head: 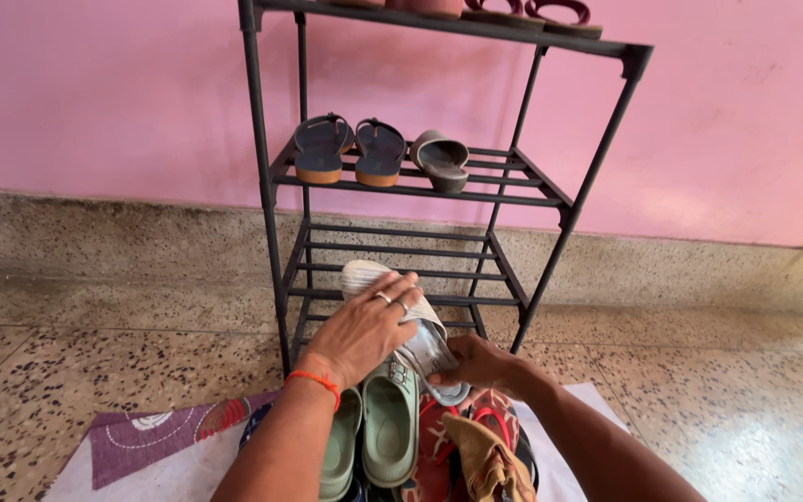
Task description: The person wipes a pair of light-colored slip-on shoes with a cloth. They clean the exterior and interior surfaces of each shoe, then place the pair on a black metal shoe rack.
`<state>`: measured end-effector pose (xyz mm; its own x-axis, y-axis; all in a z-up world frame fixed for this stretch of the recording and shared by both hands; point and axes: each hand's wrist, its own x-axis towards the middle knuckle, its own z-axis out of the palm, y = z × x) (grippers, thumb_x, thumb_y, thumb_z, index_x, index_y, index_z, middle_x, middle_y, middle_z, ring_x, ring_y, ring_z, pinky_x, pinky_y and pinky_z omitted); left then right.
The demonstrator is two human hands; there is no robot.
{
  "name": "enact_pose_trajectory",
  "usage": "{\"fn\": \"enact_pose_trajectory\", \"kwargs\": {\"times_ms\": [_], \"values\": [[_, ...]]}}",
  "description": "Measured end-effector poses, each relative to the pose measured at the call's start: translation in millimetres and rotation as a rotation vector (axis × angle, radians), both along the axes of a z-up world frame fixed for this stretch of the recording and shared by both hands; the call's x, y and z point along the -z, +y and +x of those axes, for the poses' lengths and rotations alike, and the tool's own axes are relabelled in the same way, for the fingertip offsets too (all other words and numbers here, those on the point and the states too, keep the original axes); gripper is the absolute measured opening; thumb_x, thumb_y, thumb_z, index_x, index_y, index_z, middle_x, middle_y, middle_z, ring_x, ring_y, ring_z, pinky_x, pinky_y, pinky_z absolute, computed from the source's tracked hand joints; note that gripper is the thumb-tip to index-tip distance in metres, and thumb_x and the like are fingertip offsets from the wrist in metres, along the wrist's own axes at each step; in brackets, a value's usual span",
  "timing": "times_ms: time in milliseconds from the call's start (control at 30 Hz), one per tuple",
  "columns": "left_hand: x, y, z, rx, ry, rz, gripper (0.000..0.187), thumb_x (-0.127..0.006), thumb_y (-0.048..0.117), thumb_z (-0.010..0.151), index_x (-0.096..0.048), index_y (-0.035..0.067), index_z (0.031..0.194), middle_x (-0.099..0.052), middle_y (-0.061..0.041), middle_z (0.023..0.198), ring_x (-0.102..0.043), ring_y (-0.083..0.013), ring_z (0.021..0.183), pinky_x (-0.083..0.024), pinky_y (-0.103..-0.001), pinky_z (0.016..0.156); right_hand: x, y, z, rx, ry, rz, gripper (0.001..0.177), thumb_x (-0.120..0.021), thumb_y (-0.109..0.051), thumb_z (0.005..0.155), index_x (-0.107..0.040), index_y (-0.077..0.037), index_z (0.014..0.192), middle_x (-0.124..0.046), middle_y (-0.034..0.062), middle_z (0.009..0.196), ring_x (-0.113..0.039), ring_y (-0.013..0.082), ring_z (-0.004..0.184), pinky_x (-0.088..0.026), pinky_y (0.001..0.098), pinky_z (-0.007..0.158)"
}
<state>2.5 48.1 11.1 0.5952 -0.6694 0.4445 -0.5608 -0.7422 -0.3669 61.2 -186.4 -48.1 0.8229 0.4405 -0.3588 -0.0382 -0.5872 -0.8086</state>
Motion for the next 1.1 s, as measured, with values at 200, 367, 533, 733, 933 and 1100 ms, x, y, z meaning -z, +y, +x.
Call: {"fn": "enact_pose_trajectory", "kwargs": {"times_ms": [200, 367, 533, 733, 933, 1100], "values": [[-27, -2, -10, -0.130, -0.102, -0.207, 0.038, -0.055, 0.008, 0.087, -0.066, 0.020, 0.122, -0.019, -0.014, 0.167, -0.015, -0.0294, 0.155, -0.009, -0.050, 0.127, -26, -2, -8, 0.063, 0.031, 0.427, 0.040, -0.075, -0.015, 0.085, -0.062, -0.003, 0.121, -0.075, 0.0129, 0.110, -0.077, 0.0247, 0.098, -0.067, 0.0412, 0.081], [-50, -43, -19, -0.013, -0.285, -0.613, 0.061, -0.057, 0.017, 0.081, -0.047, 0.012, 0.142, -0.014, -0.025, 0.162, -0.022, -0.0430, 0.149, -0.019, -0.056, 0.121, -53, 3, -4, 0.149, -0.001, 0.643, 0.034, -0.069, -0.009, 0.088, -0.062, -0.005, 0.122, -0.074, 0.0125, 0.112, -0.075, 0.0230, 0.099, -0.062, 0.0432, 0.086], [-62, -87, -4, -0.151, 0.214, -1.085, 0.064, -0.057, 0.013, 0.095, -0.035, 0.013, 0.154, -0.015, -0.029, 0.164, -0.063, -0.0442, 0.115, -0.061, -0.046, 0.087, -90, 9, -8, 0.125, -0.053, 0.811, 0.043, -0.061, 0.007, 0.088, -0.064, -0.006, 0.129, -0.074, 0.0093, 0.117, -0.074, 0.0177, 0.103, -0.065, 0.0372, 0.087], [-81, -108, 25, -0.120, 0.085, -1.345, 0.075, -0.068, -0.007, 0.073, -0.040, 0.002, 0.142, -0.045, -0.029, 0.142, -0.067, -0.0430, 0.108, -0.059, -0.046, 0.090, -117, 30, -42, 0.639, -0.678, 0.307, 0.081, -0.071, 0.001, 0.078, -0.042, -0.015, 0.152, -0.066, 0.0104, 0.126, -0.072, 0.0257, 0.108, -0.066, 0.0388, 0.083], [-110, -114, 32, -0.222, 0.242, -1.255, 0.058, -0.068, -0.005, 0.080, -0.058, 0.006, 0.135, -0.060, -0.021, 0.128, -0.066, -0.0395, 0.109, -0.056, -0.048, 0.091, -119, 24, -70, 0.518, -1.184, 0.152, 0.089, -0.084, -0.006, 0.065, -0.042, 0.003, 0.143, -0.055, 0.0277, 0.132, -0.057, 0.0454, 0.120, -0.047, 0.0506, 0.101], [-111, -134, 45, -0.088, 0.167, -1.225, 0.042, -0.067, -0.001, 0.081, -0.070, 0.004, 0.122, -0.065, -0.023, 0.124, -0.066, -0.0395, 0.112, -0.053, -0.047, 0.096, -136, 17, -61, 0.614, -1.033, 0.105, 0.072, -0.070, 0.001, 0.069, -0.062, -0.007, 0.140, -0.066, 0.0158, 0.123, -0.070, 0.0314, 0.107, -0.063, 0.0390, 0.085]]}}
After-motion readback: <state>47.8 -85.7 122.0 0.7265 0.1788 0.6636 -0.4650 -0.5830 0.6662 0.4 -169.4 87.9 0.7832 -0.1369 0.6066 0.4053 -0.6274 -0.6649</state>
